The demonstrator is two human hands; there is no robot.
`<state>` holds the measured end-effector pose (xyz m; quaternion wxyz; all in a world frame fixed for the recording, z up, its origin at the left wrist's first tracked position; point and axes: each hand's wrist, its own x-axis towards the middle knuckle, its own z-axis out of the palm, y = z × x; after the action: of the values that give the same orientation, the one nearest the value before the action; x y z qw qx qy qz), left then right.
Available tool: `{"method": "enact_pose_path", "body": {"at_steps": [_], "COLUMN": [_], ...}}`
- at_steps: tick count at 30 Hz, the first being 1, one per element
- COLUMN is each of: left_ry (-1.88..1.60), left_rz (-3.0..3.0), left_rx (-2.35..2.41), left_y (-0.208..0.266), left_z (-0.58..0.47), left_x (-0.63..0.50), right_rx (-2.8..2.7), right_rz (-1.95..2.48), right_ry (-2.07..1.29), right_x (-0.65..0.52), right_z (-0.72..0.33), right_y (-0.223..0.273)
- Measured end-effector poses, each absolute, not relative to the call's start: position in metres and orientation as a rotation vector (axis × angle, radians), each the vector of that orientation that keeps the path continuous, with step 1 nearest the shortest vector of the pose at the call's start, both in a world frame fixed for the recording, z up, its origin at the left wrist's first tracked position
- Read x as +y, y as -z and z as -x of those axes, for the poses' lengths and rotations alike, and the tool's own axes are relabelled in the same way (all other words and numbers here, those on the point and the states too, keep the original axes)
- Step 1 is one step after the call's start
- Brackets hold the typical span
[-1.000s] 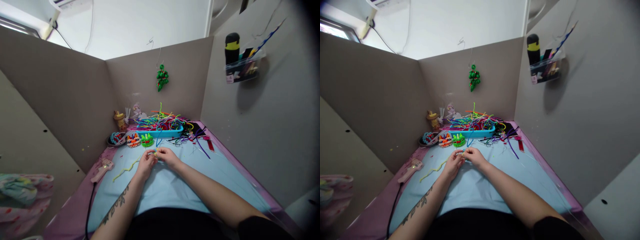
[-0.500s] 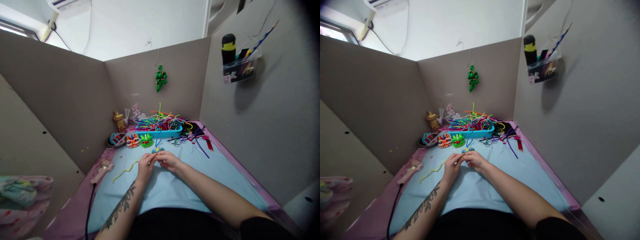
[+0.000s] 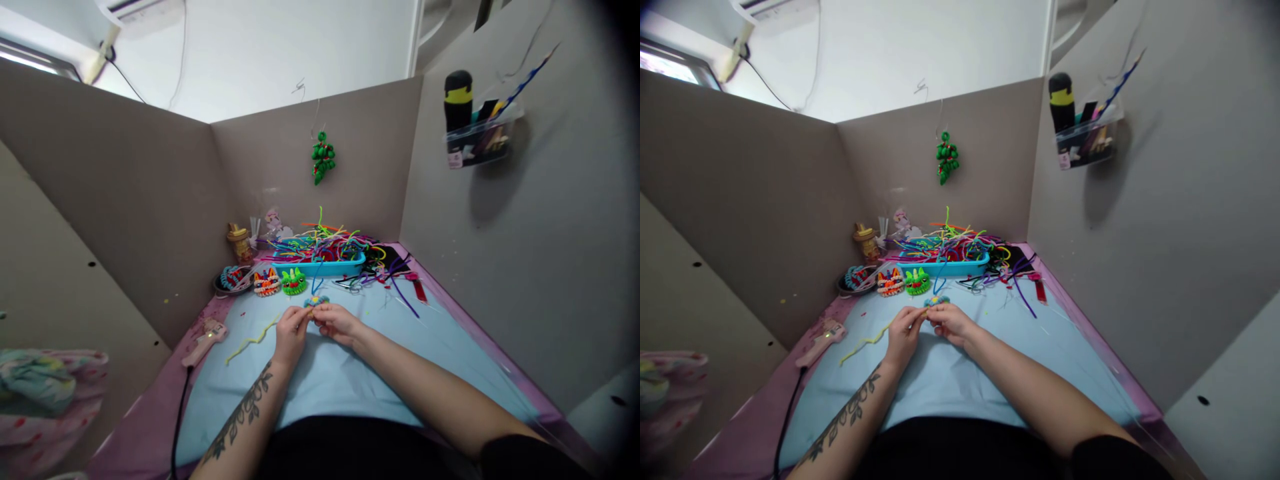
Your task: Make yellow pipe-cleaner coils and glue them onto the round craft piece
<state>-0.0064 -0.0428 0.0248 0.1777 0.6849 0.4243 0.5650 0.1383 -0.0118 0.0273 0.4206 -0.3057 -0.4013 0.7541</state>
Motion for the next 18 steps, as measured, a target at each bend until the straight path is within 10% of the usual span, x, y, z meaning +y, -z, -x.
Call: {"method": "enact_pose_path", "body": {"at_steps": [18], "left_ry": [-1.655], "left_rz": [-1.794], "left_rx": [1.205], "left_y": [-0.026], "left_z": [0.0054], "left_x": [-0.0456], "right_rx": [-1.13], "right_rz": [0.776], "right_ry": [-1.693], "right_x": [-0.0085], "right_z": [-0.1335], "right_y": [-0.0246]}}
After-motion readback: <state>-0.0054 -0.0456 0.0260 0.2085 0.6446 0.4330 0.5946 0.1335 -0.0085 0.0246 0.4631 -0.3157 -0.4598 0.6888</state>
